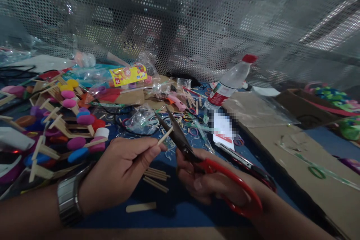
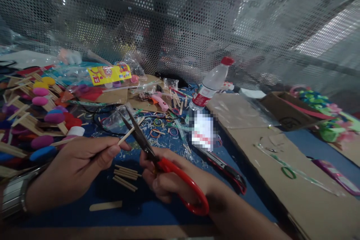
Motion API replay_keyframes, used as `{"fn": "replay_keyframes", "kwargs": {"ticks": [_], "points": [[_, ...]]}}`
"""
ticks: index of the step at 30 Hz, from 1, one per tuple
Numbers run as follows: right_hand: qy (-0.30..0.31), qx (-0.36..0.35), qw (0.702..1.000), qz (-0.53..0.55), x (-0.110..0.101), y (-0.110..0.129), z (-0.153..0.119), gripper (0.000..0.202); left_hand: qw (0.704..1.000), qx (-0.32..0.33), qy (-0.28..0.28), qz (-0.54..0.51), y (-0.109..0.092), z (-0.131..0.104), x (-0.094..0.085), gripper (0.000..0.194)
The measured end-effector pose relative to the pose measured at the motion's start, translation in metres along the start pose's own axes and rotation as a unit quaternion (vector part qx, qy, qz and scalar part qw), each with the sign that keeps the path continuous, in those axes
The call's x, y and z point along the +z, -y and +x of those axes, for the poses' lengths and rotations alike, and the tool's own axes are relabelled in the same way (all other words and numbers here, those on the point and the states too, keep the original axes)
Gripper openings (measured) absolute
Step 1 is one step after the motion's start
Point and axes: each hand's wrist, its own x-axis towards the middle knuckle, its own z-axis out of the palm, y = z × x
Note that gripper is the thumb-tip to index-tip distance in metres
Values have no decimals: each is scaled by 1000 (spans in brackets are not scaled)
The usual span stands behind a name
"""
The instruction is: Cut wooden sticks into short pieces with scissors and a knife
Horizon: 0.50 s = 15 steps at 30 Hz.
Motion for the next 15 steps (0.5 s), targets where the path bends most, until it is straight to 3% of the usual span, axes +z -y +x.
{"fn": "replay_keyframes", "kwargs": {"ticks": [9,15], "points": [[37,-3,997,65,-1,-4,3,24,1000,5,-10,-10,-1,1,0,29],[-21,-17,999,-30,0,0,6,25,1000,-5,-1,-22,-1,4,1,31]]}}
